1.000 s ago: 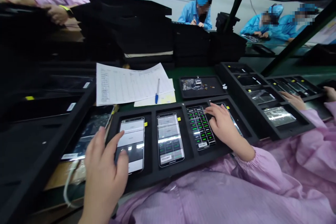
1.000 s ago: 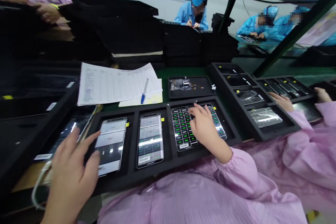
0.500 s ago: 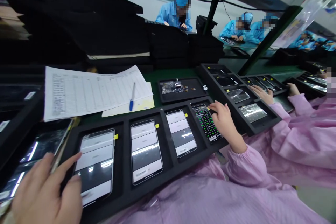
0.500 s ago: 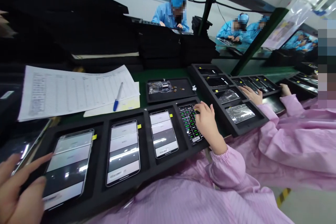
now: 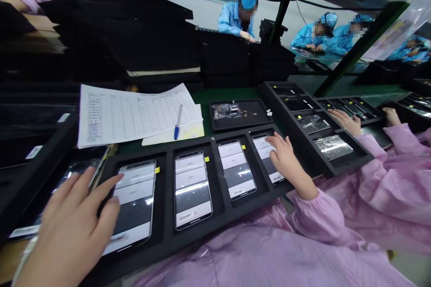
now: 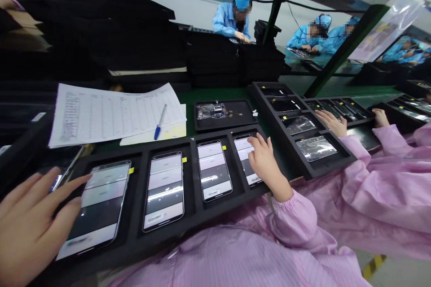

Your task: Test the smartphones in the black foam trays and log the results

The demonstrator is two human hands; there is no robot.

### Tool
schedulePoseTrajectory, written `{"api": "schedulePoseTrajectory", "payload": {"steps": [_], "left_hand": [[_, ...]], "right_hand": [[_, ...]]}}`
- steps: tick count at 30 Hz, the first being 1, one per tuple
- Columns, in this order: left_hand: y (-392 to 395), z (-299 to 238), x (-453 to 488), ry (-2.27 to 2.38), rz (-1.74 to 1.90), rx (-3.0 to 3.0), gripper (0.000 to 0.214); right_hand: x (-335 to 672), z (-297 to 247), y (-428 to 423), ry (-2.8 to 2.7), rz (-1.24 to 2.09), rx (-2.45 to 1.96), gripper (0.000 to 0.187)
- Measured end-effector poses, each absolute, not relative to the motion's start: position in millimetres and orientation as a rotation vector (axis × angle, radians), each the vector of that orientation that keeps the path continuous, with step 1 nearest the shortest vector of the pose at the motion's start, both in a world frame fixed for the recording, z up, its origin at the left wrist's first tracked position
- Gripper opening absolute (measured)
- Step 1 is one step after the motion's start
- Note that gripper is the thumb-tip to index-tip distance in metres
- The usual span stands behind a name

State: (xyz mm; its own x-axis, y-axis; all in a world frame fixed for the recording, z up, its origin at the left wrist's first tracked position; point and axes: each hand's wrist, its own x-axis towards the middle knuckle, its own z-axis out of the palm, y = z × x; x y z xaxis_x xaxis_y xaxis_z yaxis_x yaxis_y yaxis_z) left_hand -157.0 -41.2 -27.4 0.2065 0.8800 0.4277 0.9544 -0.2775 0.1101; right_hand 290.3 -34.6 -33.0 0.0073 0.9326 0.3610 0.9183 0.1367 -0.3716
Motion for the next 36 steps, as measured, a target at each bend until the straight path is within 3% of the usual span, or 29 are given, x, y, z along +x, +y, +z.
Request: {"api": "schedulePoseTrajectory", "payload": {"steps": [4, 9, 25, 36], "left_hand": [[-30.3, -18.2, -144.5, -1.760, -0.511, -2.361, 0.072], [-30.3, -23.6, -140.3, -1.895, -0.408, -2.320, 0.076], [-81.9, -16.4, -125.4, -1.959, -0.569, -2.287, 0.050], [-88.9, -19.5, -115.2, -2.025, -0.497, -2.225, 0.042]], "right_hand": [[290.0, -30.6, -39.7, -1.845, -0.022, -1.705, 0.042], [287.3, -28.7, -51.9, -1.836, -0.045, -1.669, 0.040], [278.7, -27.9, -87.5, -1.900, -0.186, -1.600, 0.020], [268.5, -22.8, -98.5, -1.872, -0.118, -1.537, 0.022]]}}
